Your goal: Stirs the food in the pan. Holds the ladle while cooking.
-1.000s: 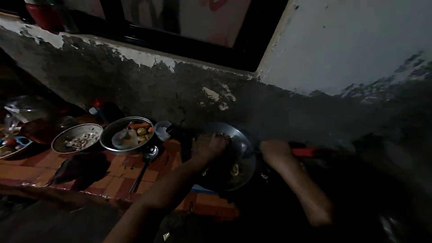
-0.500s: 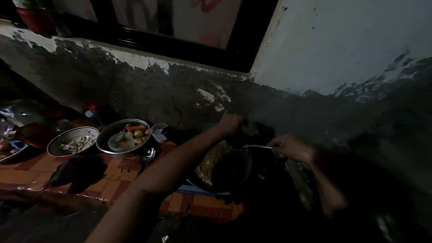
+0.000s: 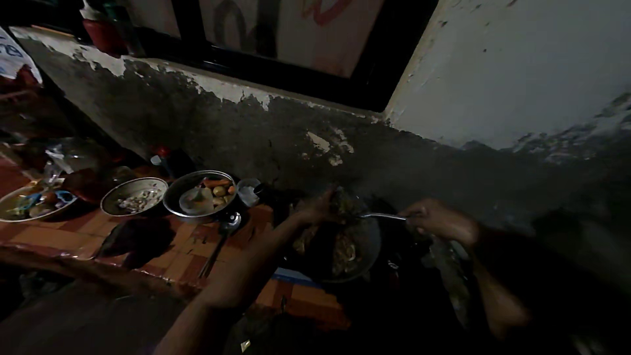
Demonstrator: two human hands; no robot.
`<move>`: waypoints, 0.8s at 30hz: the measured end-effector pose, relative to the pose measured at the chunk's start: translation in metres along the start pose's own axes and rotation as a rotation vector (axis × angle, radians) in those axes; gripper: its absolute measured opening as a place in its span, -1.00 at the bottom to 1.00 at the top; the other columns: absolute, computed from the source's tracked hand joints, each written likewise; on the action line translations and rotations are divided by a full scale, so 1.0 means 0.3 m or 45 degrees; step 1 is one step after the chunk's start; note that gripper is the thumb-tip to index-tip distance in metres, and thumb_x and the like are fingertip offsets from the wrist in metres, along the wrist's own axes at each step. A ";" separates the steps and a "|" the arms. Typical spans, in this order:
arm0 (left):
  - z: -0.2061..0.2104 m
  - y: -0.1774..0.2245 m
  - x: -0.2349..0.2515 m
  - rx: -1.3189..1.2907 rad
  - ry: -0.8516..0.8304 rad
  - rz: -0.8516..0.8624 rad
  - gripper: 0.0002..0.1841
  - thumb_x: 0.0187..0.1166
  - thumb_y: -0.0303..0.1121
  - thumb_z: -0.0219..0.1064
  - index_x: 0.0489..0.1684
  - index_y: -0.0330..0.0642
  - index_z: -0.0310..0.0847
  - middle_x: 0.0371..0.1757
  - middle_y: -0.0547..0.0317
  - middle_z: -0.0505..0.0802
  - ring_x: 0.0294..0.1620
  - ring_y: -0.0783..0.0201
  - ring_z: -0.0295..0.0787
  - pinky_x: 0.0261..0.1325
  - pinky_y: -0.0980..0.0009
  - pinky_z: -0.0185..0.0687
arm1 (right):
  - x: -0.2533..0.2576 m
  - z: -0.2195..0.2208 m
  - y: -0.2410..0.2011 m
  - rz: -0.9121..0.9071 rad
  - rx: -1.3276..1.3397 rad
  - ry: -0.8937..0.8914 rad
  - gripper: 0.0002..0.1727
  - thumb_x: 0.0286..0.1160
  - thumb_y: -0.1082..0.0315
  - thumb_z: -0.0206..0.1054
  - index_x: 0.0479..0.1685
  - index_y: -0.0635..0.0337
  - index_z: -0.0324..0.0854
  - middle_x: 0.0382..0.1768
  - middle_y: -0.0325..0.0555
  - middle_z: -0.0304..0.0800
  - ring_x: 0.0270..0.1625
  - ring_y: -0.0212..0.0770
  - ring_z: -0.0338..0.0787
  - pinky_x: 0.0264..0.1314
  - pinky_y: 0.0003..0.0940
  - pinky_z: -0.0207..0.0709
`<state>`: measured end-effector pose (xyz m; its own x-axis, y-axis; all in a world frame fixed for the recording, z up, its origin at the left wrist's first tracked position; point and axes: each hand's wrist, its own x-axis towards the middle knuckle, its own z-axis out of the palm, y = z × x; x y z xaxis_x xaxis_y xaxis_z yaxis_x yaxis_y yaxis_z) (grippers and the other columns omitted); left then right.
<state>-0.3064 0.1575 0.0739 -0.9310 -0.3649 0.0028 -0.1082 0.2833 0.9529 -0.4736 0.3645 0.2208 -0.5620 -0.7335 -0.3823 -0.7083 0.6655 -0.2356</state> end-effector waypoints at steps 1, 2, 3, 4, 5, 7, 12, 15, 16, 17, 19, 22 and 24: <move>0.019 0.007 -0.002 -0.012 0.031 -0.002 0.17 0.42 -0.38 0.61 0.97 0.10 -0.33 0.70 -0.24 0.46 0.55 0.00 0.59 0.53 0.06 0.56 | -0.006 0.003 -0.008 0.000 -0.007 0.011 -0.73 0.76 0.33 0.27 0.28 0.13 0.74 -0.39 -0.10 0.69 -0.52 -0.39 0.48 -0.42 -0.45 0.42; 0.032 0.019 -0.006 -0.006 0.069 -0.012 0.11 0.47 -0.41 0.58 0.97 0.10 -0.28 0.61 -0.26 0.54 0.46 0.01 0.66 0.47 0.08 0.61 | -0.012 0.004 -0.013 0.000 -0.021 0.017 -0.73 0.76 0.34 0.27 0.28 0.13 0.74 -0.37 -0.09 0.69 -0.50 -0.36 0.49 -0.38 -0.41 0.42; 0.039 0.029 -0.008 0.018 0.104 -0.032 0.03 0.51 -0.44 0.52 0.96 0.09 -0.20 0.50 -0.26 0.63 0.33 0.04 0.73 0.38 0.10 0.65 | -0.015 0.007 -0.010 -0.005 -0.036 0.032 -0.73 0.76 0.34 0.28 0.27 0.14 0.75 -0.36 -0.07 0.71 -0.48 -0.34 0.51 -0.35 -0.38 0.45; 0.042 0.033 -0.006 0.044 0.134 -0.050 -0.05 0.54 -0.47 0.48 0.93 0.04 -0.10 0.35 -0.24 0.71 0.19 0.07 0.76 0.29 0.13 0.67 | -0.018 0.010 -0.002 -0.011 -0.055 0.051 -0.74 0.75 0.33 0.29 0.25 0.14 0.76 -0.33 -0.04 0.74 -0.43 -0.29 0.55 -0.29 -0.31 0.49; 0.037 0.030 -0.003 0.089 0.140 -0.061 -0.11 0.57 -0.47 0.46 0.91 -0.01 -0.02 0.25 -0.20 0.76 0.11 0.10 0.77 0.24 0.15 0.68 | -0.021 0.012 0.008 -0.019 -0.080 0.061 -0.75 0.74 0.34 0.30 0.24 0.15 0.76 -0.26 0.00 0.77 -0.36 -0.23 0.61 -0.20 -0.23 0.54; 0.011 0.013 0.006 0.204 0.093 -0.063 -0.19 0.59 -0.43 0.45 0.86 -0.05 0.10 0.18 -0.16 0.83 0.11 0.09 0.82 0.29 0.10 0.70 | -0.033 0.016 0.018 -0.012 -0.149 0.068 -0.75 0.72 0.34 0.31 0.22 0.14 0.79 -0.09 0.11 0.84 -0.13 -0.03 0.76 0.03 0.01 0.60; -0.012 0.083 0.022 0.674 0.016 0.035 -0.51 0.65 -0.28 0.41 0.56 -0.11 0.56 0.08 -0.15 0.88 0.16 -0.11 0.81 0.38 -0.20 0.56 | -0.044 0.031 -0.003 -0.010 -0.328 -0.004 -0.73 0.74 0.30 0.28 0.25 0.07 0.80 0.03 0.10 0.86 0.07 0.06 0.80 0.18 0.14 0.57; 0.011 0.139 0.027 0.861 -0.038 0.122 -0.67 0.71 -0.34 0.32 0.37 -0.18 0.70 0.12 -0.17 0.88 0.25 -0.16 0.77 0.54 -0.28 0.33 | -0.037 0.036 -0.028 -0.081 -0.377 -0.020 -0.72 0.73 0.29 0.29 0.25 0.05 0.81 0.10 0.09 0.86 0.19 0.10 0.80 0.27 0.20 0.54; 0.017 0.151 0.033 0.898 -0.056 0.131 -0.68 0.71 -0.35 0.30 0.35 -0.17 0.72 0.14 -0.15 0.88 0.27 -0.14 0.76 0.58 -0.29 0.27 | -0.030 0.039 -0.028 -0.114 -0.377 -0.013 -0.73 0.73 0.30 0.29 0.23 0.05 0.81 0.09 0.08 0.87 0.18 0.10 0.80 0.26 0.19 0.55; 0.019 0.160 0.042 0.916 -0.078 0.125 -0.67 0.72 -0.38 0.29 0.39 -0.16 0.70 0.19 -0.13 0.87 0.31 -0.13 0.74 0.62 -0.30 0.20 | -0.025 0.041 -0.028 -0.133 -0.370 -0.012 -0.74 0.72 0.31 0.29 0.23 0.05 0.81 0.08 0.08 0.86 0.16 0.09 0.80 0.24 0.19 0.55; 0.008 0.168 0.061 0.896 -0.080 0.102 -0.63 0.72 -0.40 0.27 0.46 -0.21 0.63 0.28 -0.19 0.82 0.39 -0.18 0.69 0.63 -0.30 0.20 | -0.018 0.041 -0.029 -0.143 -0.353 -0.013 -0.74 0.71 0.33 0.31 0.21 0.05 0.82 0.05 0.07 0.87 0.13 0.08 0.80 0.23 0.18 0.55; -0.033 0.128 0.081 0.670 -0.109 0.060 -0.61 0.79 -0.44 0.15 0.55 -0.20 0.56 0.38 -0.17 0.78 0.42 -0.13 0.69 0.54 -0.21 0.41 | -0.013 0.025 -0.016 -0.164 -0.376 -0.004 -0.77 0.70 0.33 0.33 0.16 0.05 0.83 -0.01 0.08 0.87 0.07 0.07 0.81 0.16 0.17 0.58; -0.051 0.079 0.072 0.447 -0.168 0.022 -0.63 0.83 -0.39 0.12 0.53 -0.23 0.55 0.33 -0.15 0.79 0.32 0.00 0.73 0.44 -0.04 0.54 | -0.012 0.013 -0.007 -0.186 -0.382 -0.004 -0.77 0.69 0.33 0.33 0.15 0.09 0.83 -0.02 0.10 0.87 0.06 0.11 0.81 0.16 0.20 0.58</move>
<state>-0.3237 0.1427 0.1011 -0.9683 -0.2463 -0.0429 -0.1834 0.5835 0.7912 -0.4683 0.3663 0.2191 -0.4441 -0.8175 -0.3667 -0.8759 0.4824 -0.0145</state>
